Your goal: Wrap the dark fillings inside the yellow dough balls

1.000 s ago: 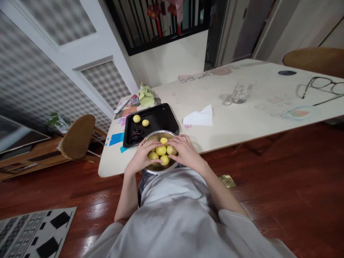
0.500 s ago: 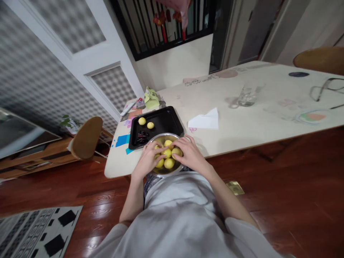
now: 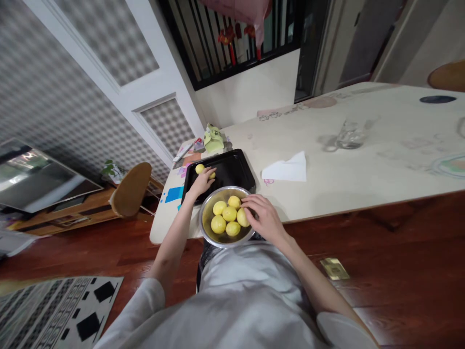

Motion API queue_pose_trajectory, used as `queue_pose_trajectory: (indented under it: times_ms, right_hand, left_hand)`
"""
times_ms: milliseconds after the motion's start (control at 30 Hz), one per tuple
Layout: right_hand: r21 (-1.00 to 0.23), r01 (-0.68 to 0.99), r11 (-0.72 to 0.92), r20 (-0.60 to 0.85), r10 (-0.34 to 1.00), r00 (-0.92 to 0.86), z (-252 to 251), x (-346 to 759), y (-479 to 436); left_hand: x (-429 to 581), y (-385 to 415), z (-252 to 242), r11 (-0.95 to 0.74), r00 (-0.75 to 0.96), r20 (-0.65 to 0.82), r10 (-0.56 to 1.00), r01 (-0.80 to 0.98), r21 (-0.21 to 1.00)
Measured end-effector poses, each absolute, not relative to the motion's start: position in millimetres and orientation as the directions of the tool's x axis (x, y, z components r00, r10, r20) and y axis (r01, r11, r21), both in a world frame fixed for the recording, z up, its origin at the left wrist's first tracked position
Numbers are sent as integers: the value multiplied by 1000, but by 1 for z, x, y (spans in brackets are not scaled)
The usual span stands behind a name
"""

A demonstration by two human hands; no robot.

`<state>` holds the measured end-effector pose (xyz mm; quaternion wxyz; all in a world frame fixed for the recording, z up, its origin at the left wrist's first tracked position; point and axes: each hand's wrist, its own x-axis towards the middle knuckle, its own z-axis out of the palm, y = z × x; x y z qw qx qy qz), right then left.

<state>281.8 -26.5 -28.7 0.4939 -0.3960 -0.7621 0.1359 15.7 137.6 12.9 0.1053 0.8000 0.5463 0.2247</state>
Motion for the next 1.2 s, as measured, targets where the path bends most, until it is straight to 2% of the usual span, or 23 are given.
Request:
queue_pose_trajectory:
  times_ms: [233,367,533,733,967,1067,1200]
  right_hand:
    - [-497,566,658,616,727,-303,-23,287,-32]
    - [-491,548,677,648,705,-290,-22,286,-34]
    - [-518,515,683,688,691,-223,-24,283,-37]
    - [-507,498,704,727,659,-192,-26,282,-37]
    - [-498,534,683,748,650,-134,-30,282,-35]
    - [-479,559,677,762,637,-119,-33,282,-33]
    - [-441,587,678,737,648,-194,-32,282,-31]
  left_hand:
    - [14,145,13,-408,293,301,907,789,460]
    - [23,98,30,-499,310,394,865,622,604]
    - [58,25,44,-575,448,379,810,475,666]
    - [79,11,31,-648,627,299,719,449,616]
    - [68,10,23,-653,631,300,715,450,608]
    - [65,5,22,-659,636,262,726,536,528]
    - [64,-3,20,-649,610,228,759,680,340]
